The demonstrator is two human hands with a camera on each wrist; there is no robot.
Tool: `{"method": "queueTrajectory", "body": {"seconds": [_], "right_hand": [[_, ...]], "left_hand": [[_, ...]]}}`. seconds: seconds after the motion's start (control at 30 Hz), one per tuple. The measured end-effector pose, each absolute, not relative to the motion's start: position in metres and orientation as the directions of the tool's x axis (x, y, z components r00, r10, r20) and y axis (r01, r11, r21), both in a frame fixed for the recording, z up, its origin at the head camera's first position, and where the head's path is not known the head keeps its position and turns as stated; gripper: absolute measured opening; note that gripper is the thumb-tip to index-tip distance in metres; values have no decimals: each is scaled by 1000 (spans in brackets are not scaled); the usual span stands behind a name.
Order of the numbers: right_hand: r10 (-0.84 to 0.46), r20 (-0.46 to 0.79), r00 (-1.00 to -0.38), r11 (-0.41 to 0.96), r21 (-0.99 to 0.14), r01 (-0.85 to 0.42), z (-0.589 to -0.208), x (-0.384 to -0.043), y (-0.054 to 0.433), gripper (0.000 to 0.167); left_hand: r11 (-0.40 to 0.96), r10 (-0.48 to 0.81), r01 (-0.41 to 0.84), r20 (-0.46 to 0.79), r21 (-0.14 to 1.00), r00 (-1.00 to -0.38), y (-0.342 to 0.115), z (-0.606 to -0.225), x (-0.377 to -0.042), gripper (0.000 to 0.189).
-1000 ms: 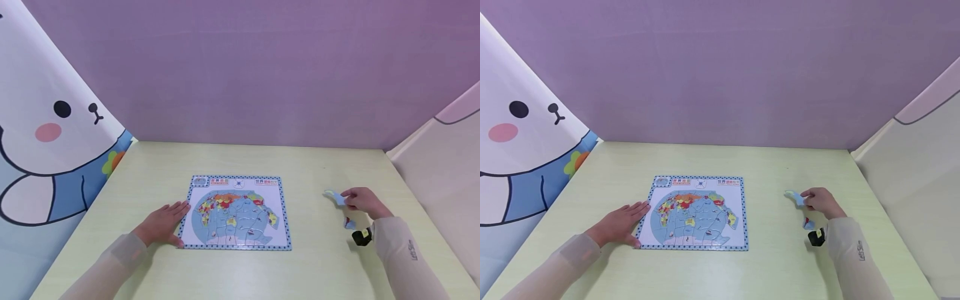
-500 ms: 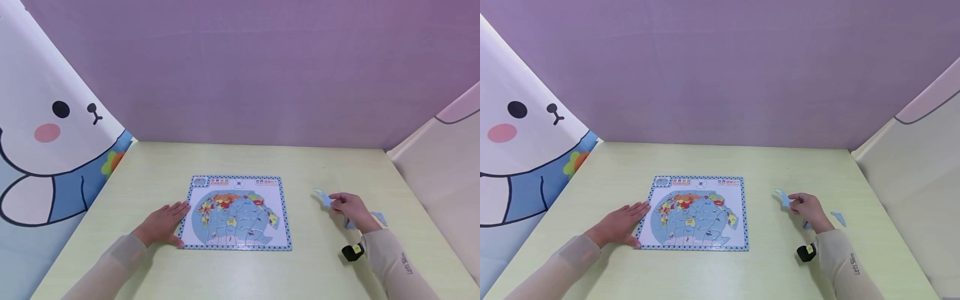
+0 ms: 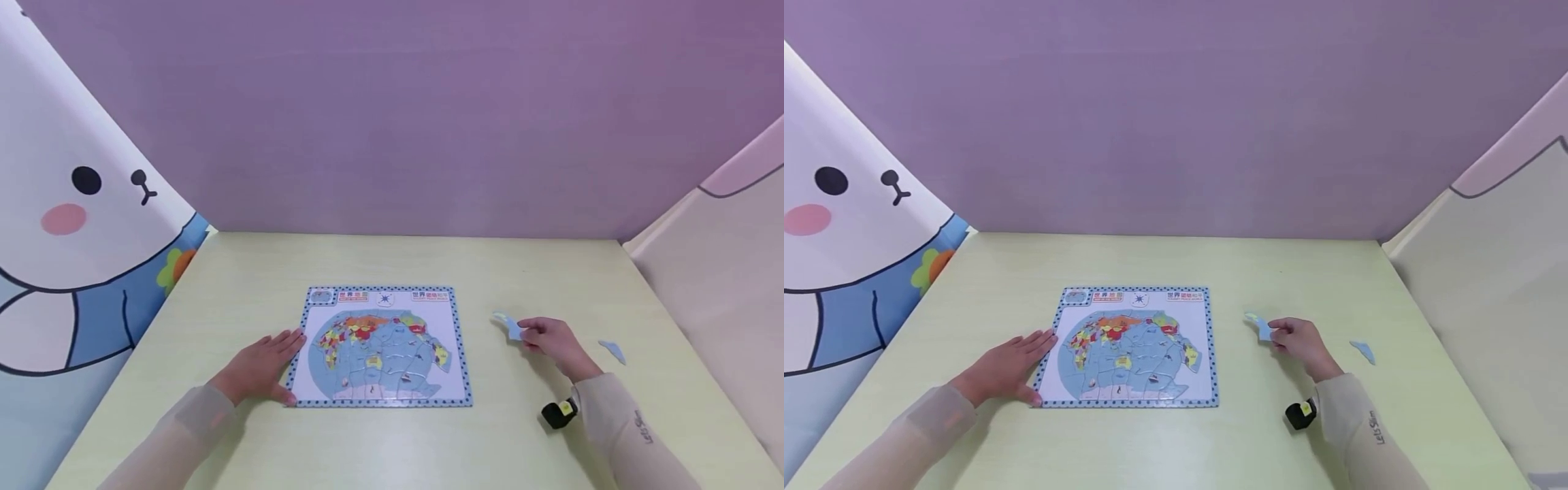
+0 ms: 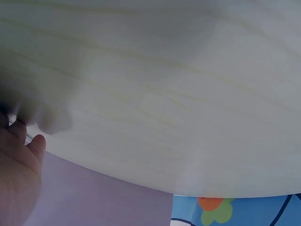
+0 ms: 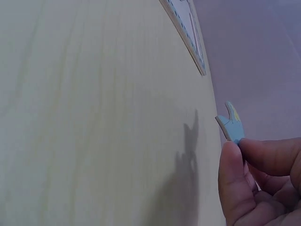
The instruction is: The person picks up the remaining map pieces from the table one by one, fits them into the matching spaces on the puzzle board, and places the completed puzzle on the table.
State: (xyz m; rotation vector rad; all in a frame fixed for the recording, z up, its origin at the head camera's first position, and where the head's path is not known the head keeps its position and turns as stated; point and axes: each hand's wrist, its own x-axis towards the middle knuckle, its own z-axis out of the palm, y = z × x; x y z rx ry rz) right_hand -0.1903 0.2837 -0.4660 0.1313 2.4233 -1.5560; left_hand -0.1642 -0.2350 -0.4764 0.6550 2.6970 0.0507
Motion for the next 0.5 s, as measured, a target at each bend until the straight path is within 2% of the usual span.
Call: {"method": "queueTrajectory", "body": {"seconds": [0.5], "right_hand": [[-78,-282,-956,349,-906,238,-480,-192,264,34]], "left_hand": [[887,461,442,-327,134,-825,-237,-479,-165,111]]}}
